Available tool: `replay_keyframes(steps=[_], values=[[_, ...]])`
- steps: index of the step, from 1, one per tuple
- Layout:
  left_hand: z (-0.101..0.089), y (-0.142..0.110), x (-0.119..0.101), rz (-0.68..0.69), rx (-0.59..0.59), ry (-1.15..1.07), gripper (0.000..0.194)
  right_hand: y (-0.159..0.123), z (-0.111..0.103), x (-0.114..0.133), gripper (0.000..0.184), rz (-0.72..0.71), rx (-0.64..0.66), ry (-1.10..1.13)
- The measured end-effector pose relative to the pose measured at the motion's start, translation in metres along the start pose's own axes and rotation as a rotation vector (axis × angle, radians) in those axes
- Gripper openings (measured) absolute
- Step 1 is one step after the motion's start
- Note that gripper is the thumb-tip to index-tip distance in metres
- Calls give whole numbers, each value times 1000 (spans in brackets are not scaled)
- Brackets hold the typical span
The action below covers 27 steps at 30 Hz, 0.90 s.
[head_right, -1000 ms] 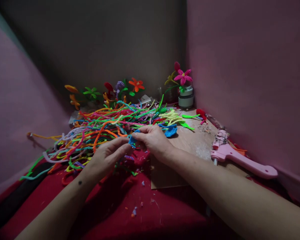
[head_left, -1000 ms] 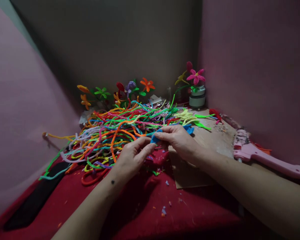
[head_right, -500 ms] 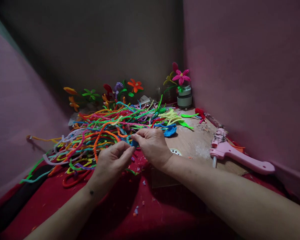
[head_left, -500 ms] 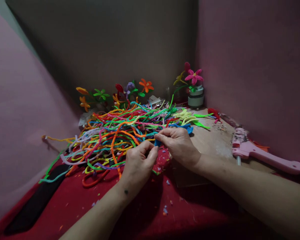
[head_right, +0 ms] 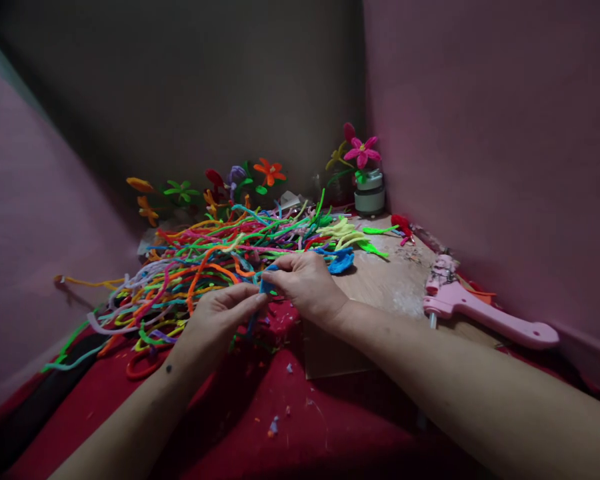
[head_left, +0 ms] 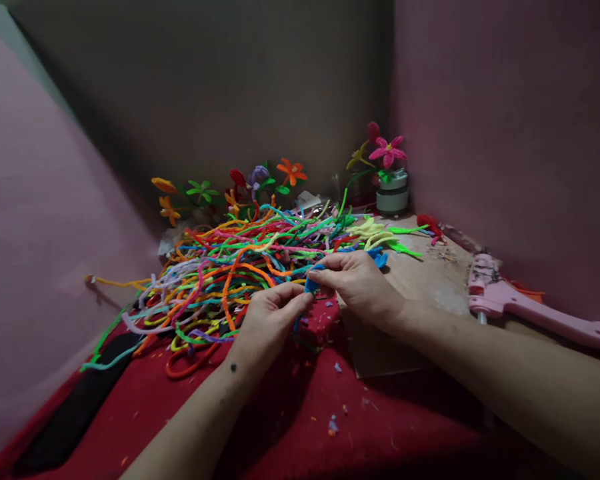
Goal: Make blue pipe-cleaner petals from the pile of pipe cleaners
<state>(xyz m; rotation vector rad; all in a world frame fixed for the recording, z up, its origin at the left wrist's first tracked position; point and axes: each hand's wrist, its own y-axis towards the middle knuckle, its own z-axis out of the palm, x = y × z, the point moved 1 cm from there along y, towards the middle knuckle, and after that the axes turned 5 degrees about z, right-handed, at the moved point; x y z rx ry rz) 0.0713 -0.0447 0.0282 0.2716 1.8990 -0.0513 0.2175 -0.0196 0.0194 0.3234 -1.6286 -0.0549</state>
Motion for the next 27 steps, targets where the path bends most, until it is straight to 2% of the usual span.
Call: replay_keyframes(steps=[5, 8, 9, 10, 12, 14, 16, 19, 21, 24, 27], values=[[-3, 3, 6, -83, 8, -41, 28, 2, 1, -3, 13, -134, -64, -141], [-10, 5, 9, -99, -62, -76, 28, 0, 4, -6, 16, -102, -103, -198], [-13, 7, 9, -78, -104, -87, 27, -1, 6, -5, 21, -84, -79, -253], [-17, 9, 9, -52, -148, -98, 26, -4, 8, -4, 27, -76, -12, -323], [-24, 15, 9, -6, -203, -116, 24, -12, 12, 0, 36, -110, 238, -451], [-25, 23, 6, -1, -170, -94, 24, -20, 16, 4, 35, -173, 505, -503], [-19, 32, 0, -39, -51, -23, 24, -26, 18, 6, 32, -215, 668, -529], [3, 49, -13, -70, 128, 123, 26, -29, 19, 5, 32, -230, 749, -584], [20, 63, -21, 26, 161, 223, 26, -28, 19, 5, 34, -221, 761, -611], [41, 86, -27, 254, 174, 440, 21, -27, 18, 6, 34, -198, 785, -620], [52, 101, -25, 413, 124, 626, 17, -27, 17, 8, 33, -181, 805, -625]])
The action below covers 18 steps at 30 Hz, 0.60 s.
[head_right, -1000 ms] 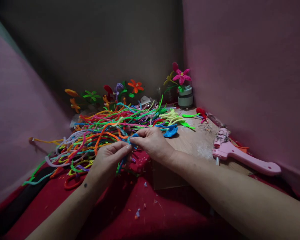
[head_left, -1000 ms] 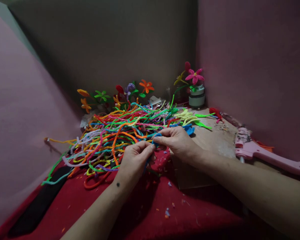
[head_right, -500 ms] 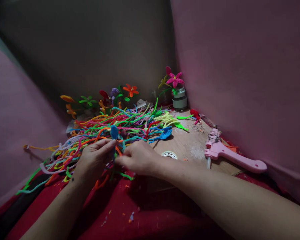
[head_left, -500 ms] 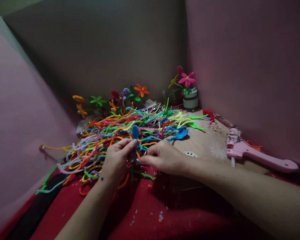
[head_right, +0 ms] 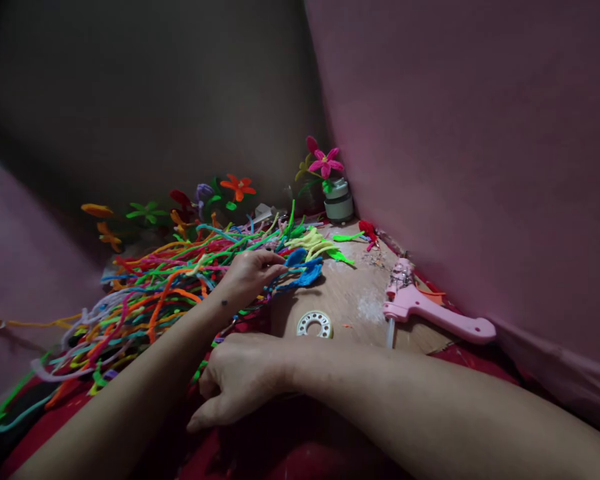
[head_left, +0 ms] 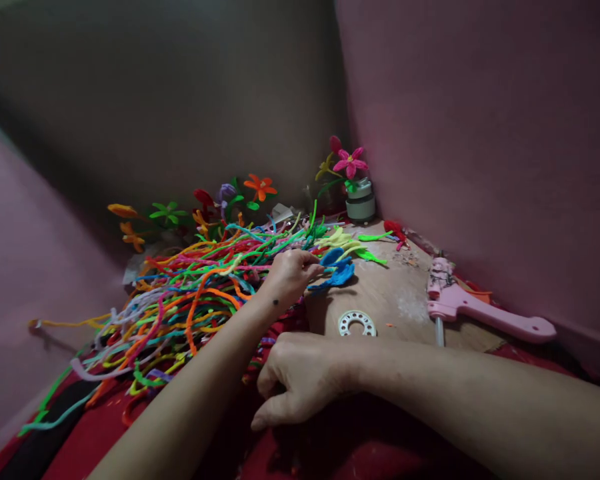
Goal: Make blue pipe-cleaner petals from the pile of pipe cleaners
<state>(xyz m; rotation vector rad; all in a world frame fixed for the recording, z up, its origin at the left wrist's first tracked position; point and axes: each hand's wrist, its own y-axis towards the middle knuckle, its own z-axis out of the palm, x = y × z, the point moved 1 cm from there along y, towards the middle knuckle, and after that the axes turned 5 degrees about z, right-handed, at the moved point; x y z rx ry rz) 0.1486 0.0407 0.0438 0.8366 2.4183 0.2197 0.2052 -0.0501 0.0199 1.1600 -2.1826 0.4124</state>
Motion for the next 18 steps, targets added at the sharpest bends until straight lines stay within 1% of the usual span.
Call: replay_keyframes(steps=[2, 4, 7, 9, 10, 13, 16, 18], values=[[2, 0, 3, 0, -54, 44, 19, -1, -1, 1, 33, -6, -3, -3], [1, -6, 5, -40, -73, 14, 22, -1, -3, 2, 35, -21, 6, -1], [-2, -23, 8, -101, -6, -75, 24, -2, -3, 2, 38, -32, 40, 28], [-3, -32, 9, -99, 31, -100, 23, -3, -3, 2, 40, -26, 61, 71], [-3, -35, 9, -85, 31, -95, 22, -3, -2, 2, 41, -23, 64, 88], [0, -37, 7, -27, 11, -19, 22, -4, -1, 3, 42, -22, 62, 103], [9, -31, 6, 11, 107, 113, 25, -3, 0, 3, 41, -18, 69, 103], [17, -26, 7, 21, 142, 221, 19, -3, -1, 3, 39, -15, 76, 101]])
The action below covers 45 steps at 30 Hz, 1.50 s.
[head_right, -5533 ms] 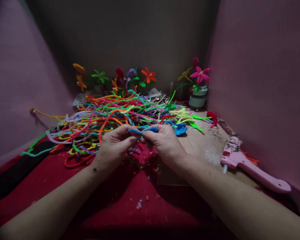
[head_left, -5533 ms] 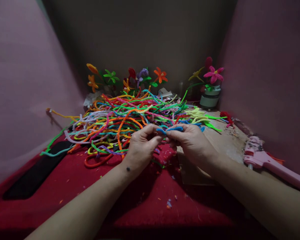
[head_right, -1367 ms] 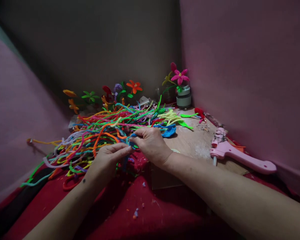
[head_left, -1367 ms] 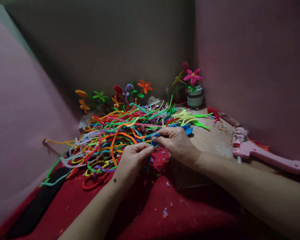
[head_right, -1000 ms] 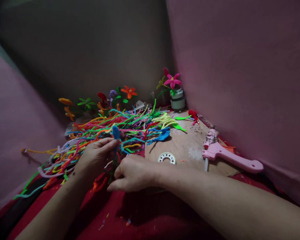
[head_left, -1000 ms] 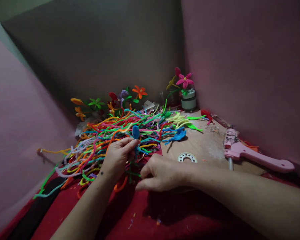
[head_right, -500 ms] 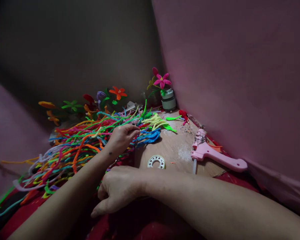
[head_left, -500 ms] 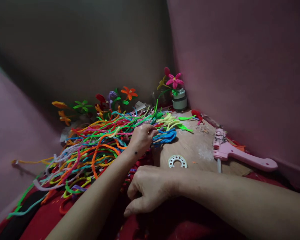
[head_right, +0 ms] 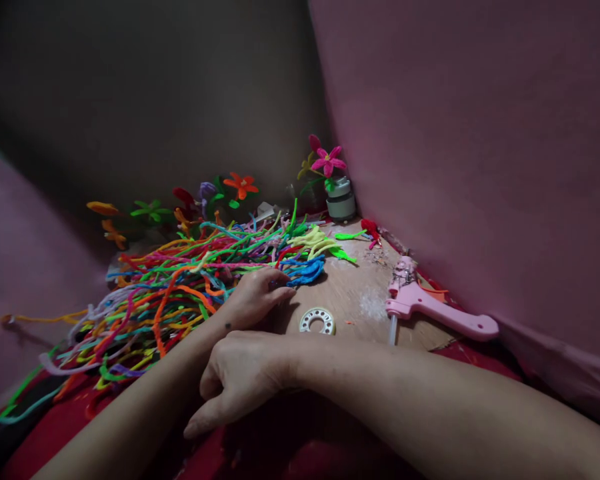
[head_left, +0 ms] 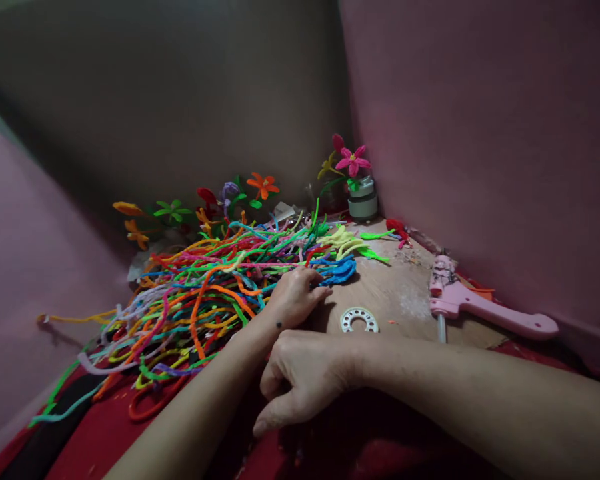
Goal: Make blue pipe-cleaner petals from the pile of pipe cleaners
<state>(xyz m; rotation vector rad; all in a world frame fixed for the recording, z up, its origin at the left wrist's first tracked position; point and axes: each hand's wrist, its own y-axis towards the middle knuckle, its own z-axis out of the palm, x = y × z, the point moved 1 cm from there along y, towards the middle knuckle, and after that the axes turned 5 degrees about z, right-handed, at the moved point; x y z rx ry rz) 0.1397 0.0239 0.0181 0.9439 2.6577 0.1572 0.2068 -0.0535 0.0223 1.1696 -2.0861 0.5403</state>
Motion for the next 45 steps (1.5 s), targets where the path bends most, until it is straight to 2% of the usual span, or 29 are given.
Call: replay_keyframes(steps=[3, 6, 15, 18, 21, 24, 26, 29, 32, 34, 36, 38, 41, 43, 45], values=[[12, 6, 4, 26, -45, 104, 14, 0, -1, 0, 37, -4, 7, -9], [19, 6, 7, 67, -75, 97, 14, 0, -1, -1, 37, -13, 5, -20], [20, 4, 8, 118, -111, 60, 15, 1, -1, 0, 35, -15, -1, -33], [15, 4, 9, 144, -92, -30, 14, 1, 0, -2, 35, -8, -10, -5], [-5, -1, 6, 89, -148, -233, 19, 1, 1, -6, 39, -28, -43, 93], [-41, -15, 3, -60, -265, -455, 20, 1, -2, -10, 42, -17, -100, 295], [-68, -29, 6, -152, -387, -532, 20, 1, -7, -11, 37, 32, -152, 496], [-100, -52, 23, -218, -566, -531, 18, 2, -14, -13, 38, 39, -341, 753], [-112, -75, 51, -291, -627, -501, 17, 4, -18, -20, 42, -4, -551, 938], [-110, -86, 67, -351, -565, -521, 17, 7, -18, -26, 40, 0, -651, 1019], [-103, -93, 77, -393, -415, -512, 17, 8, -17, -30, 37, 22, -714, 1059], [-93, -94, 78, -361, -265, -462, 16, 10, -17, -33, 35, 46, -764, 1023], [-76, -90, 68, -123, -178, -334, 12, 12, -15, -35, 29, 140, -825, 829], [-63, -86, 61, 43, -142, -166, 14, 14, -13, -36, 21, 234, -844, 641], [-50, -84, 57, 140, -142, 47, 19, 15, -12, -39, 15, 289, -851, 468]])
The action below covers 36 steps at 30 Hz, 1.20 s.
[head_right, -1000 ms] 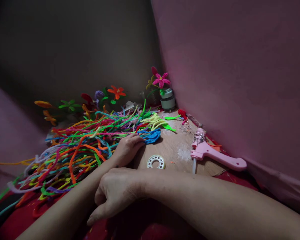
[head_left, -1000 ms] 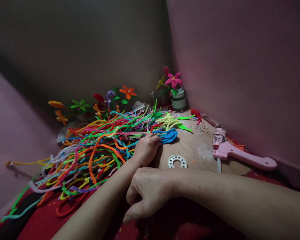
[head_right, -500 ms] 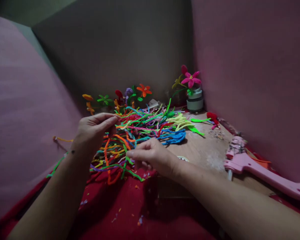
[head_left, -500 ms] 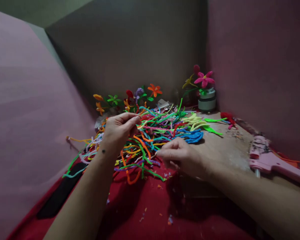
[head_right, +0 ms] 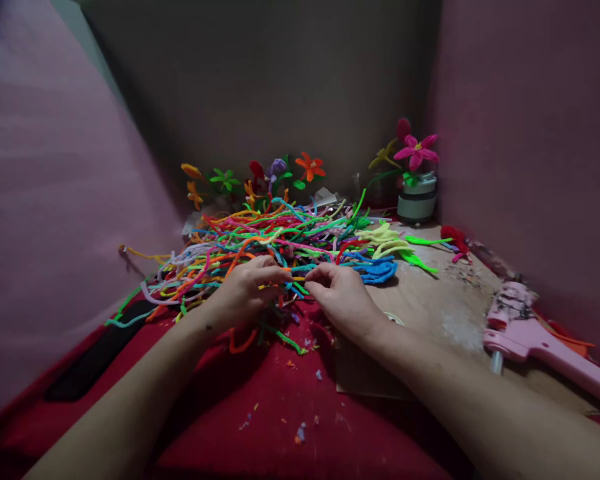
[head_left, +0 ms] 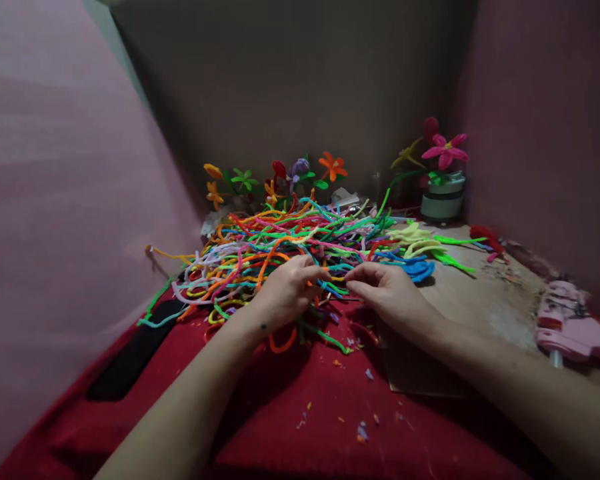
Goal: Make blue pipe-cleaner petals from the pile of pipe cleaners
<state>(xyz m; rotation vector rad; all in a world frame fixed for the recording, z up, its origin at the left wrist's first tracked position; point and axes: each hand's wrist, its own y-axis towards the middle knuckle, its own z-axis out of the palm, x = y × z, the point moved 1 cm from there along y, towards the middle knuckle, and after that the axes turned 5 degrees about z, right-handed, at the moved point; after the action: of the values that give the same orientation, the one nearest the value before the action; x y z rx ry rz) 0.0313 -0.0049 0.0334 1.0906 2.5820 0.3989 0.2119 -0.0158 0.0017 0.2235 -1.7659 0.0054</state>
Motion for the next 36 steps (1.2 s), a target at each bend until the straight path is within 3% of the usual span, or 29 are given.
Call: replay_keyframes(steps=[3, 6, 10, 13, 16, 20, 23, 26, 30, 33, 36], values=[[17, 0, -2, 89, 43, 296, 16, 1, 2, -5, 15, -62, -13, -135], [26, 0, -2, 138, 31, 403, 17, 0, 4, -8, 21, -96, 6, -194], [28, 0, -5, 137, -100, 266, 19, -2, 6, -8, 31, -156, 97, -182], [28, -1, -8, 120, -207, 89, 20, -3, 6, -4, 26, -241, 94, -71], [29, -2, -11, 109, -267, -75, 19, -5, 4, 1, 19, -236, 50, -55], [33, -1, -16, 97, -282, -146, 15, -7, 0, 5, 18, -233, -53, -225], [33, 0, -10, 58, -226, 17, 16, -9, -5, 9, 17, -287, -171, -261], [28, -1, 10, -31, -187, 173, 17, -11, -11, 17, 16, -264, -278, -77], [17, -4, 44, -219, -225, 171, 13, -9, -20, 32, 10, -263, -350, 317], [13, -5, 56, -267, -228, 166, 13, -3, -26, 40, 9, -277, -316, 552], [13, -5, 57, -270, -232, 165, 13, 4, -34, 42, 9, -189, -252, 680]])
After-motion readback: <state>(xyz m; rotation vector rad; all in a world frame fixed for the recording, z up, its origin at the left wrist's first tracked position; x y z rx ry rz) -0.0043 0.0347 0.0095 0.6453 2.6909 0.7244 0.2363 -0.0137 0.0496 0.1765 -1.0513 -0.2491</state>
